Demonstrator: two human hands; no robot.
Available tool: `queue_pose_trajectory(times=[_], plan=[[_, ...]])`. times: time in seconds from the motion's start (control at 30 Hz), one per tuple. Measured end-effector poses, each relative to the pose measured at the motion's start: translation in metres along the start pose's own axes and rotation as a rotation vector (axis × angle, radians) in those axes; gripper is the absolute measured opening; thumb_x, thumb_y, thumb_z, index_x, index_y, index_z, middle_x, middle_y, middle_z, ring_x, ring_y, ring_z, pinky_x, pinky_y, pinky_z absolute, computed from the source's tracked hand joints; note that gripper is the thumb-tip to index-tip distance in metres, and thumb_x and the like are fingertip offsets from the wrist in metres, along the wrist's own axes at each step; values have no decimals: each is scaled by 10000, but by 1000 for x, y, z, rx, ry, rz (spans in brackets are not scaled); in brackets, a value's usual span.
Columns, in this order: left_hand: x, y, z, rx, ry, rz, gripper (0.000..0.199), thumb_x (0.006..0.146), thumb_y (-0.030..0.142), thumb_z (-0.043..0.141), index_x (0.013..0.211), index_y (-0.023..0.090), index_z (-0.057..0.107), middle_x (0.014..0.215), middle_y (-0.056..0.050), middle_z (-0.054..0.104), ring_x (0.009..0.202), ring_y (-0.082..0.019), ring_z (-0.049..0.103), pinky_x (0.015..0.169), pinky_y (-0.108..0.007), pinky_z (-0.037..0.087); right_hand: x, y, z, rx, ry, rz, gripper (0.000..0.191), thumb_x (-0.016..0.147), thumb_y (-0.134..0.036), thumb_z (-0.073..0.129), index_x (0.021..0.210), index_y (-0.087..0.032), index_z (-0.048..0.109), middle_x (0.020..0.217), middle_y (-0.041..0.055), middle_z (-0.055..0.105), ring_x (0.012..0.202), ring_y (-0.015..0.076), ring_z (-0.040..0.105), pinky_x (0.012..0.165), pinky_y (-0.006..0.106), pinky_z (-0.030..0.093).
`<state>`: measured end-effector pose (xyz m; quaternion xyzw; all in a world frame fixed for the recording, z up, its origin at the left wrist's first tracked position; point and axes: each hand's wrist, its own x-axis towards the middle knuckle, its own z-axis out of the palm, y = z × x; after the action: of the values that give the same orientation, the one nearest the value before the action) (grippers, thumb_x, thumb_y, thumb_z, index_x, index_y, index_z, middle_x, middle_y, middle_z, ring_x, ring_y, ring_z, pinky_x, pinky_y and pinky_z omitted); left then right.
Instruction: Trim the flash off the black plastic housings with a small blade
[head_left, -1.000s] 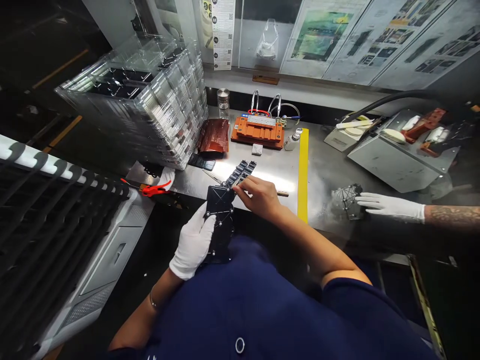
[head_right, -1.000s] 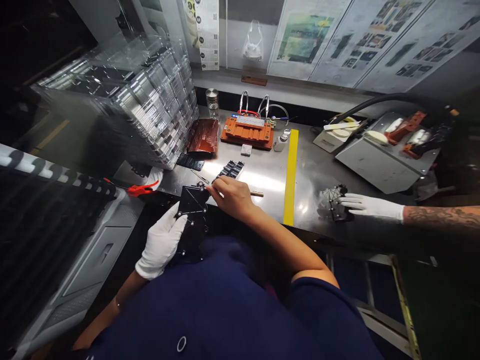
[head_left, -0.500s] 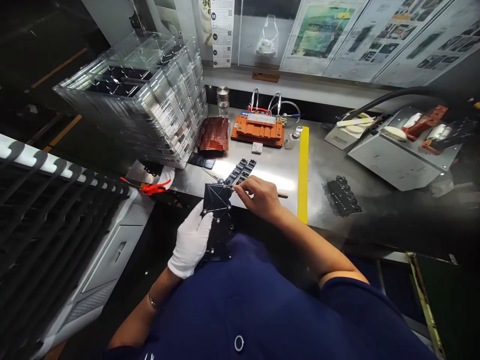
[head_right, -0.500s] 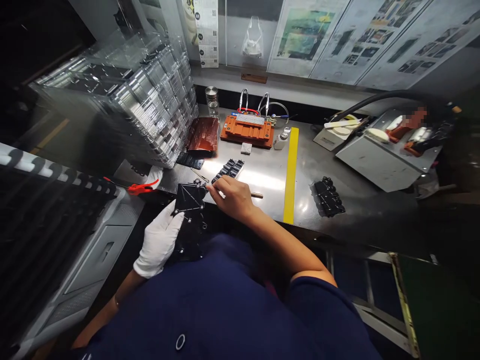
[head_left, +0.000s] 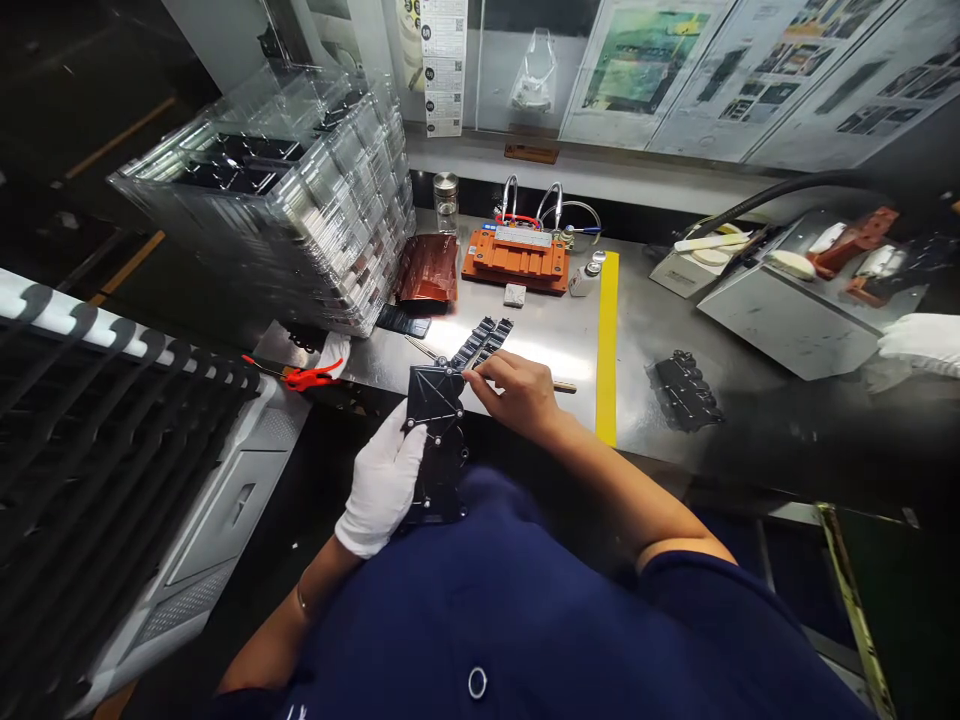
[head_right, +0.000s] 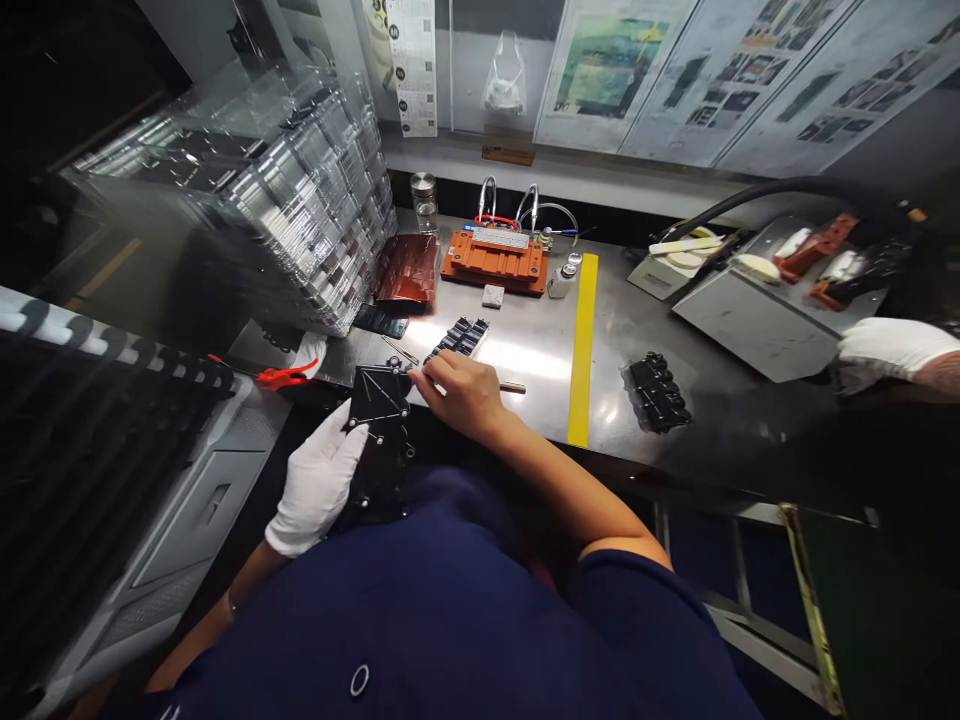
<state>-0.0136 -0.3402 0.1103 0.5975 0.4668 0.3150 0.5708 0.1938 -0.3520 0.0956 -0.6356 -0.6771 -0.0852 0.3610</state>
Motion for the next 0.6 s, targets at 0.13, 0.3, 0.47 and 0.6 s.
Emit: queue_pose_trajectory(times=[0.13,0.3,0.47,0.6], plan=[[-2,2,-1,22,1,5,531,887,401,602,1357,156,565,1264,-106,682,1146,-251,649,1029,-355,491,2,2,2,-26,-14,45,371,971,-362,485,652,-188,559,615,13,588,563,111,505,520,258,287],[-4,1,-1,50,11,3,516,888,400,595,1344,157,576,1246,-100,693,1137,-251,654,1032,-362,486,2,3,-1,43,-13,76,343,964,-355,493,673,-189,564,614,7,569,550,107,485,535,243,328],[-3,-2,-2,81,37,-5,537,884,420,595,1357,167,564,1224,-101,703,1102,-247,671,993,-345,509,0,-1,-3,48,-40,88,350,964,-367,491,671,-191,572,607,7,562,541,110,481,529,248,322],[-2,-3,-1,95,43,4,537,887,430,588,1357,173,564,1244,-98,693,1109,-243,667,996,-338,505,0,-2,-4,56,-59,101,341,965,-365,488,686,-191,578,627,14,575,551,112,488,541,250,331]])
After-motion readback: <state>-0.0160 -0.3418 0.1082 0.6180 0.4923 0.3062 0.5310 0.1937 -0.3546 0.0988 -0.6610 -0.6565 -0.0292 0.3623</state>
